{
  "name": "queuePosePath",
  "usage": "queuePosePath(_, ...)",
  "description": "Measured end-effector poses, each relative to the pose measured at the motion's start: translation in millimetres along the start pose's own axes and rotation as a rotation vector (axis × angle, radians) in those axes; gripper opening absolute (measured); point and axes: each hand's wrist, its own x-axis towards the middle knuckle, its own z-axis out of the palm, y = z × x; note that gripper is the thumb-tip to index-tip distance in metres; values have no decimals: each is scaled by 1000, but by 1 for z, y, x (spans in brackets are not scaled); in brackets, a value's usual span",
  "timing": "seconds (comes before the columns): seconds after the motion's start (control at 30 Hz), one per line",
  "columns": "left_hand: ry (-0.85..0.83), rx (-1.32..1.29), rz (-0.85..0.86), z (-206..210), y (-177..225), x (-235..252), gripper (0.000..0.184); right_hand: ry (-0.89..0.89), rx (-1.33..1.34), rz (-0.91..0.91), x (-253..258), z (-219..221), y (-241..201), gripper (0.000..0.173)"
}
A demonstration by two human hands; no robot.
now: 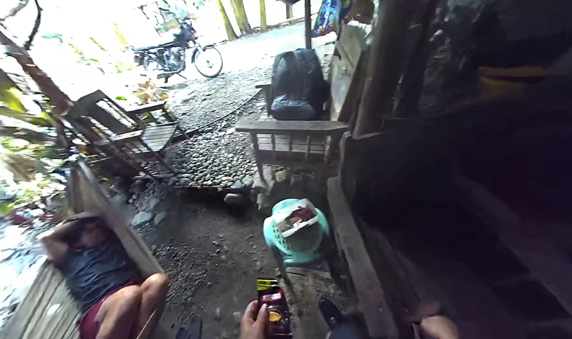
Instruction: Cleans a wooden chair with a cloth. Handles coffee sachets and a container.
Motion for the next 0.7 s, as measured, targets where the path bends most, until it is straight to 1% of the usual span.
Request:
queuePosePath(0.03,3,-12,-3,-7,-6,-4,20,139,197,19,-9,-13,-20,46)
queuePosePath(0.07,5,-34,-13,-15,-12,-9,21,289,332,-4,-11,-21,-34,43)
queuePosePath(0.13,-13,-86,-28,-32,-27,-24,21,562,508,-195,-16,-29,-58,44)
queuePosePath(0.2,-52,-146,-17,-48,-38,-32,20,612,585,-369,-49,-43,-97,48)
queuePosePath(0.27,-99,-228,-2,-58,-46,-36,19,637,560,-469,-95,-40,-139,52)
queuePosePath(0.3,-114,-284,9,-61,-48,-35,19,614,545,-528,-116,-30,-157,54)
queuePosePath(0.37,-124,-417,28,-63,-48,-31,20,400,532,-674,-171,-6,-190,48)
queuePosePath(0.43,-109,-575,1,-65,-37,-27,23,80,470,-812,-211,28,-214,39)
queuePosePath(0.5,-101,-718,-60,-70,-25,-18,23,-260,389,-945,-233,61,-233,34)
queuePosePath(0.53,-105,-793,-74,-75,-21,-13,23,-389,365,-999,-237,77,-243,31)
queuePosePath(0.57,-119,-863,-60,-80,-19,-8,23,-471,378,-1020,-239,92,-255,27)
queuePosePath(0.6,-134,-930,-31,-85,-17,-3,24,-502,427,-999,-238,103,-267,23)
queuePosePath(0.63,-131,-974,-3,-92,-15,2,25,-480,470,-956,-236,112,-280,21)
queuePosePath(0.67,-109,-996,18,-99,-11,6,26,-422,465,-911,-232,117,-293,20)
queuePosePath(0.7,-70,-995,30,-107,-8,11,27,-372,431,-874,-228,120,-305,23)
